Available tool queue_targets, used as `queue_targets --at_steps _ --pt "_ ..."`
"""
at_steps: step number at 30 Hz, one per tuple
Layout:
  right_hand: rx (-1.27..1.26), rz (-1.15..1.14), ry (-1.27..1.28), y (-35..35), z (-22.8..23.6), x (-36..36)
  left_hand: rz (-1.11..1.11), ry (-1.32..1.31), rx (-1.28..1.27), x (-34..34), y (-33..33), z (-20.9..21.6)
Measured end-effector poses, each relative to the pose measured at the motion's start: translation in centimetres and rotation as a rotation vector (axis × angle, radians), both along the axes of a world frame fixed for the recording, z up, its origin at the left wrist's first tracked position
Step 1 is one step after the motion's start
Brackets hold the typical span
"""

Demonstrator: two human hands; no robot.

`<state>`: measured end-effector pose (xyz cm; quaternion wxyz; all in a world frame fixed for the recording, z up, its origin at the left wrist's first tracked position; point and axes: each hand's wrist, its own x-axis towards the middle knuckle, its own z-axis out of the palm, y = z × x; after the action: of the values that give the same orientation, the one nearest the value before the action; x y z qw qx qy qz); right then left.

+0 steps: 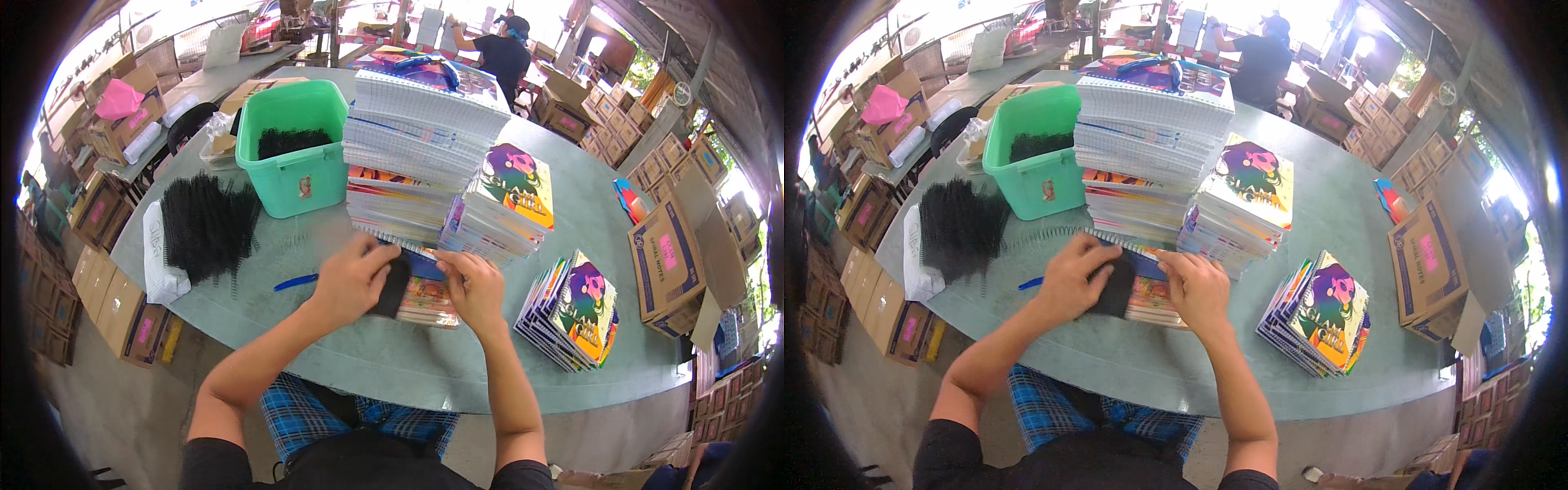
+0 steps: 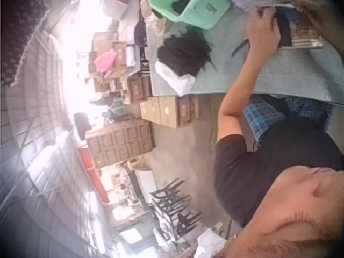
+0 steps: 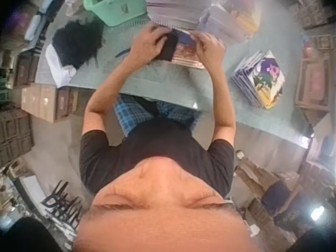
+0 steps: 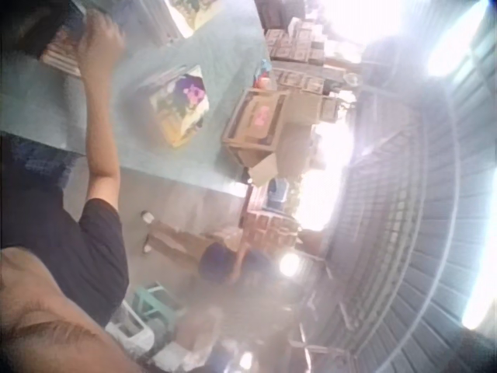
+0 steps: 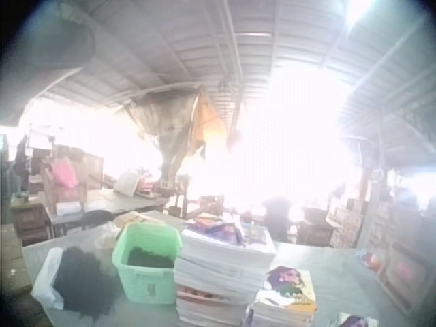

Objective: The person binds notebooks by threading a spiral wire through the holes of a paper stack and using a pair of pliers to cut and secure the wire ends.

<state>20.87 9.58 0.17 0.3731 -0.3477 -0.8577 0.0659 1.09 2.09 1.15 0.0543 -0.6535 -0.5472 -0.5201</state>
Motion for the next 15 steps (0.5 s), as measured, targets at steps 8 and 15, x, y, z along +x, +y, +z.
queue_targets --at_steps 8,15 --pt "0.052 -0.01 0.021 0.2 -0.5 0.1 -0.219 0.164 -0.354 1.4 0.3 -1.8" --pt "0.032 -0.017 -0.028 -0.5 0.1 0.6 -0.077 0.024 -0.133 2.4 1.5 -0.2"
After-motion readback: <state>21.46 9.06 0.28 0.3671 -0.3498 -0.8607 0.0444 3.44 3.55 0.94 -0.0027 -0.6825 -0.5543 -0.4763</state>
